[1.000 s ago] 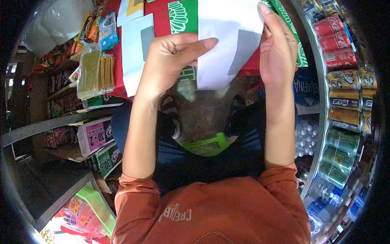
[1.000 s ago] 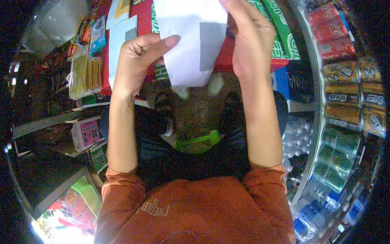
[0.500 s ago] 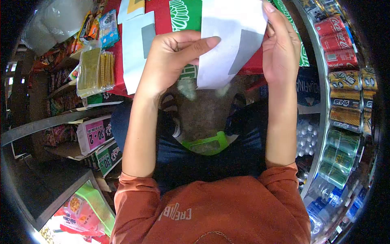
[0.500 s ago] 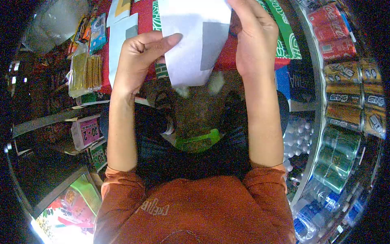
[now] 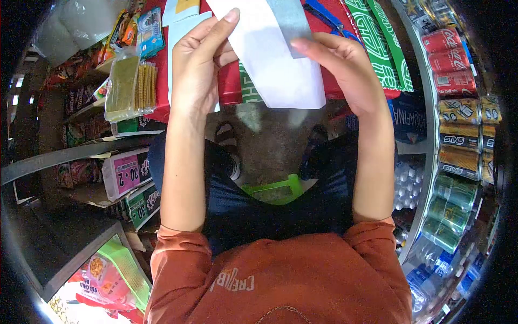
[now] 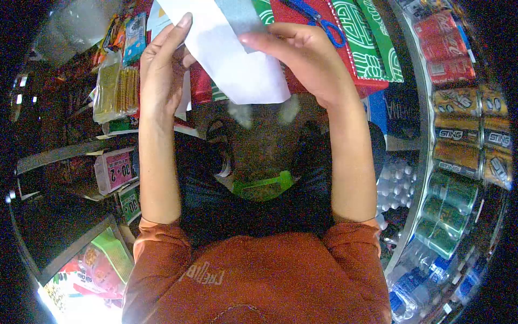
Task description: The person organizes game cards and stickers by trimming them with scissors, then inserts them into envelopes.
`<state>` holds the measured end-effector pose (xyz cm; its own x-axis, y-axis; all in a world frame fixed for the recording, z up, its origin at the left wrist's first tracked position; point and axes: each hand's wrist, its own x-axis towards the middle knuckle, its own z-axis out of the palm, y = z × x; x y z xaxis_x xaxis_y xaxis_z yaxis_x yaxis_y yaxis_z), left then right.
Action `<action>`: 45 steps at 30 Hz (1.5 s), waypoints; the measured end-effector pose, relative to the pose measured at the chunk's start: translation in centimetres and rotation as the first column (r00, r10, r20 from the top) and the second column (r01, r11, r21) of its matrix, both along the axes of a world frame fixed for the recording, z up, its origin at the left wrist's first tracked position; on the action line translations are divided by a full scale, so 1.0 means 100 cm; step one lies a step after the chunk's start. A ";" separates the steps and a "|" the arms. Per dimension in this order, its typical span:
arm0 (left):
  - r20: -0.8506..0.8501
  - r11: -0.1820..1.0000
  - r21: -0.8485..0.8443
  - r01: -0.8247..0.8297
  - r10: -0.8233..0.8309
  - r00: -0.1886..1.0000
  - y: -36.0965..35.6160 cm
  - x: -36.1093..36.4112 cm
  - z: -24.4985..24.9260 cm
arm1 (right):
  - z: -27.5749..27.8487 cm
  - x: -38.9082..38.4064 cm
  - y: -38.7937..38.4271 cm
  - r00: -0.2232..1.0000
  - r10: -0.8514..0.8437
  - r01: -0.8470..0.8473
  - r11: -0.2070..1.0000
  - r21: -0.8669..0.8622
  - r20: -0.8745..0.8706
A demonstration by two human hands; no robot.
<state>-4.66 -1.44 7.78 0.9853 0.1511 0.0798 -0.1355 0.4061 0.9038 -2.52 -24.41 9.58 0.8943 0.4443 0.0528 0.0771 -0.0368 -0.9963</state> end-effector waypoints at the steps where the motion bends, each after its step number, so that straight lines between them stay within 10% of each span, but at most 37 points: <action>1: 0.006 1.000 -0.017 0.005 -0.005 1.000 0.000 -0.002 0.003 | 0.000 0.001 0.001 1.000 -0.015 0.015 1.000 0.022 0.004; 45: -0.073 0.988 -0.151 -0.045 0.034 0.997 -0.004 -0.002 0.011 | 0.000 0.000 -0.001 0.981 -0.113 0.116 0.993 -0.011 0.157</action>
<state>-4.90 -1.87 8.90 0.9807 0.1948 -0.0164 -0.0922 0.5351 0.8397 -2.48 -24.54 9.60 0.9209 0.3416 0.1879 0.2258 -0.0743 -0.9713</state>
